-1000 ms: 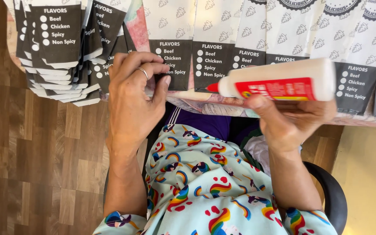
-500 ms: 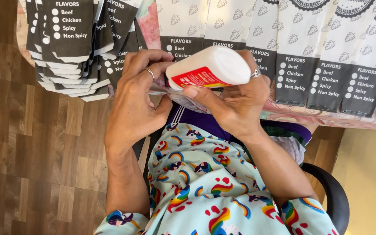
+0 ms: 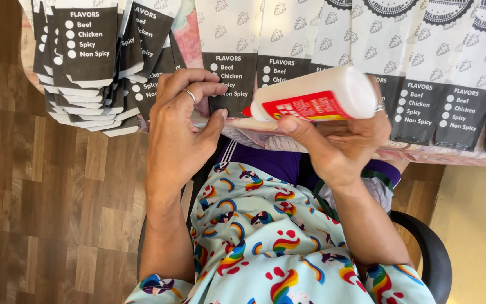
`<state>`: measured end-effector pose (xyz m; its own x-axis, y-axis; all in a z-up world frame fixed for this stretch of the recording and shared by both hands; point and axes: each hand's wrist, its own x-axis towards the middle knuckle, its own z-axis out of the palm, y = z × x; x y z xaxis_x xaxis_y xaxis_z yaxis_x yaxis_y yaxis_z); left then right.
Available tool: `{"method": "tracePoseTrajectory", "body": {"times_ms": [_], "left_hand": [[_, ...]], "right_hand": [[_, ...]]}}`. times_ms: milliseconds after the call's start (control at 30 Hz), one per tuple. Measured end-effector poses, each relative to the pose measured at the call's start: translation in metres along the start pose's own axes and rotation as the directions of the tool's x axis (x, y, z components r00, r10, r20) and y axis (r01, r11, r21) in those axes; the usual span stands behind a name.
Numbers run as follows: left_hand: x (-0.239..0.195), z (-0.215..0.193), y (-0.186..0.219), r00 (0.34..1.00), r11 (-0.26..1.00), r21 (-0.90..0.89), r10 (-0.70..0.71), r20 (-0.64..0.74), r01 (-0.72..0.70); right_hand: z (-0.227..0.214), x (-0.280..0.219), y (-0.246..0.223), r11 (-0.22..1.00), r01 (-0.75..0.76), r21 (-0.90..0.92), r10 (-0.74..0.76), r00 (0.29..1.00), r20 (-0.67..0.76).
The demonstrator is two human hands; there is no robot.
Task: The person is manually assembling paper food packaging sleeves by folding them and applying glue to the edges.
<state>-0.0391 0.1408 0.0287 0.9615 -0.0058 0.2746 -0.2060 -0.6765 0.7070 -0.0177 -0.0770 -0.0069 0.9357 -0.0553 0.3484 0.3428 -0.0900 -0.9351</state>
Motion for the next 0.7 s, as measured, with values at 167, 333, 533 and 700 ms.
{"method": "tracePoseTrajectory", "body": {"times_ms": [167, 333, 533, 700], "left_hand": [[0.001, -0.003, -0.003, 1.000, 1.000, 0.003, 0.010, 0.029, -0.010], [0.001, -0.006, -0.002, 0.998, 1.000, -0.015, 0.010, 0.064, -0.009], [0.002, -0.007, 0.001, 0.998, 0.999, 0.002, 0.034, 0.049, -0.035], [0.001, -0.006, -0.001, 0.998, 0.999, -0.005, 0.037, 0.051, -0.037]], "right_hand": [[0.015, 0.002, 0.003, 0.984, 0.074, -0.164, -0.061, 0.995, 0.082], [0.035, 0.008, -0.001, 0.982, 0.107, -0.156, -0.087, 0.988, 0.127], [0.018, 0.004, 0.003, 0.979, 0.145, -0.142, -0.131, 0.986, 0.105], [0.004, 0.002, 0.010, 0.991, 0.122, -0.052, -0.119, 0.991, 0.055]]}}
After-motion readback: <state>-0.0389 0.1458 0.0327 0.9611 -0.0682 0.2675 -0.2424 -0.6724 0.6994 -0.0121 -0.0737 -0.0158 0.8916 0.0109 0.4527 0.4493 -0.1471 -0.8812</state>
